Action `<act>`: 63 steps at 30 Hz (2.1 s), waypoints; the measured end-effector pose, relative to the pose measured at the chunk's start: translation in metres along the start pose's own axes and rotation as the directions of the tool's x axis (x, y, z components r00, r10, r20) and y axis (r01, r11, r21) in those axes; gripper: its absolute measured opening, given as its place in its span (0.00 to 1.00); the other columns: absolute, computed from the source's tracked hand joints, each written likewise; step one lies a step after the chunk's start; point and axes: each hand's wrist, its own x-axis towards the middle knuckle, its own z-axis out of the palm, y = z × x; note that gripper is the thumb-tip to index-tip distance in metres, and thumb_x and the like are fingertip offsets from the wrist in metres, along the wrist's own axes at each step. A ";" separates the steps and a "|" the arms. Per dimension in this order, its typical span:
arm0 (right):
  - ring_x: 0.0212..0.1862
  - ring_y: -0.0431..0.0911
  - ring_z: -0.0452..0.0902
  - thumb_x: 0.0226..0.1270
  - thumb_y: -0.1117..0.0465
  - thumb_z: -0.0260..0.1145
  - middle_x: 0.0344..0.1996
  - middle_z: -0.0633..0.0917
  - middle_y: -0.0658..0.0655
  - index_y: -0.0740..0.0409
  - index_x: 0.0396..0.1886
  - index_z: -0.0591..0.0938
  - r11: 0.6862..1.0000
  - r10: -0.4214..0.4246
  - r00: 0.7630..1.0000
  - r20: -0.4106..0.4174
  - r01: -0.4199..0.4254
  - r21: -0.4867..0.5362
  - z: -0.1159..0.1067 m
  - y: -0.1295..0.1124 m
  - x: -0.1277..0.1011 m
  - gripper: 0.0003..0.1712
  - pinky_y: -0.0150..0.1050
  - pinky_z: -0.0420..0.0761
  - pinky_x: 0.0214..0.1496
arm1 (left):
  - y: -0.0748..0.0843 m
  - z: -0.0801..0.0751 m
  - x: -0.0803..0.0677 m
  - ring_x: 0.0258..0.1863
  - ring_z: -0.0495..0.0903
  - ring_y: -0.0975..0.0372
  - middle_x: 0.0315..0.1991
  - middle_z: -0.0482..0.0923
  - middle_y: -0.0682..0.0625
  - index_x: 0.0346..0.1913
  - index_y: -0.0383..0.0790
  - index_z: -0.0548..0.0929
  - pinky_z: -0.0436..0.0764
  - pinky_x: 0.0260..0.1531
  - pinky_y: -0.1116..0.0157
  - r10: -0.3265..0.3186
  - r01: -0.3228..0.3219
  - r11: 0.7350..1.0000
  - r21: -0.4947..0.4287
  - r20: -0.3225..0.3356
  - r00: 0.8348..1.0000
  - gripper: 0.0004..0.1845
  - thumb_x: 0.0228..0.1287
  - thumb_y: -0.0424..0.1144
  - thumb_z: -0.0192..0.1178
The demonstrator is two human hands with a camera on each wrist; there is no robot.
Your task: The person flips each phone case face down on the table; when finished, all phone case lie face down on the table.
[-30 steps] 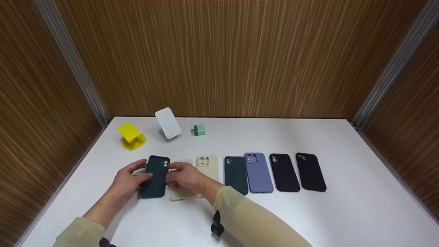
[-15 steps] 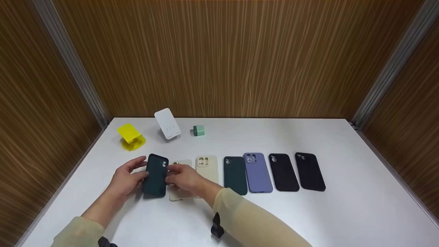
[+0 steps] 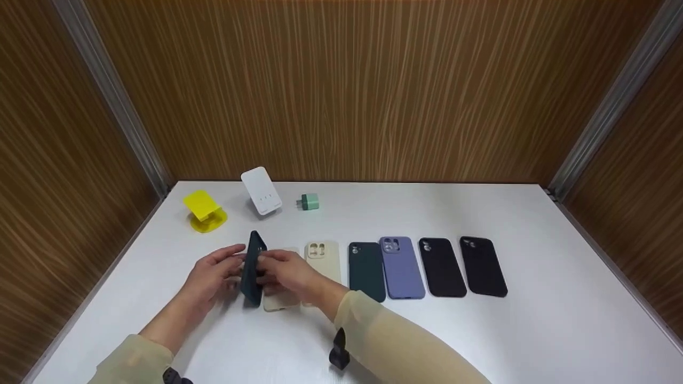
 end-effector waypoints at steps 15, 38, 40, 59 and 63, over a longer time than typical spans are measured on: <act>0.46 0.52 0.88 0.81 0.50 0.65 0.48 0.89 0.56 0.53 0.75 0.77 0.998 -0.022 0.999 -0.037 0.025 0.063 -0.005 -0.003 0.002 0.29 0.42 0.88 0.42 | -0.013 0.015 0.003 0.43 0.79 0.57 0.61 0.83 0.47 0.70 0.43 0.82 0.77 0.39 0.64 0.045 -0.047 0.993 0.110 0.017 0.999 0.22 0.76 0.39 0.65; 0.48 0.51 0.90 0.70 0.69 0.70 0.47 0.91 0.61 0.55 0.83 0.66 0.993 -0.097 0.995 -0.038 0.099 0.064 -0.006 0.001 0.002 0.43 0.45 0.89 0.50 | -0.013 0.013 0.002 0.45 0.76 0.54 0.65 0.79 0.42 0.70 0.41 0.82 0.76 0.33 0.64 0.092 -0.102 0.975 0.197 0.063 0.994 0.23 0.75 0.36 0.65; 0.50 0.52 0.90 0.70 0.70 0.69 0.49 0.91 0.62 0.55 0.82 0.66 0.990 -0.091 0.995 -0.045 0.095 0.101 -0.006 0.001 0.002 0.43 0.46 0.88 0.52 | -0.011 0.010 0.002 0.46 0.76 0.55 0.66 0.78 0.40 0.70 0.41 0.82 0.77 0.33 0.65 0.106 -0.118 0.968 0.221 0.063 0.992 0.23 0.75 0.36 0.65; 0.50 0.50 0.89 0.68 0.73 0.71 0.49 0.90 0.57 0.53 0.79 0.72 0.997 -0.050 0.997 -0.064 0.053 0.060 0.000 0.001 0.005 0.41 0.47 0.88 0.53 | -0.008 -0.012 0.016 0.47 0.79 0.55 0.69 0.74 0.36 0.78 0.37 0.71 0.80 0.39 0.65 0.051 -0.039 0.956 0.291 -0.035 0.998 0.35 0.72 0.40 0.68; 0.48 0.48 0.87 0.66 0.73 0.72 0.49 0.88 0.55 0.54 0.78 0.73 0.996 -0.072 0.996 -0.050 0.069 -0.057 0.000 0.002 0.005 0.41 0.45 0.88 0.52 | -0.010 -0.015 0.015 0.53 0.76 0.52 0.71 0.72 0.36 0.77 0.37 0.72 0.79 0.42 0.64 0.046 -0.030 0.951 0.307 -0.044 0.998 0.34 0.73 0.40 0.67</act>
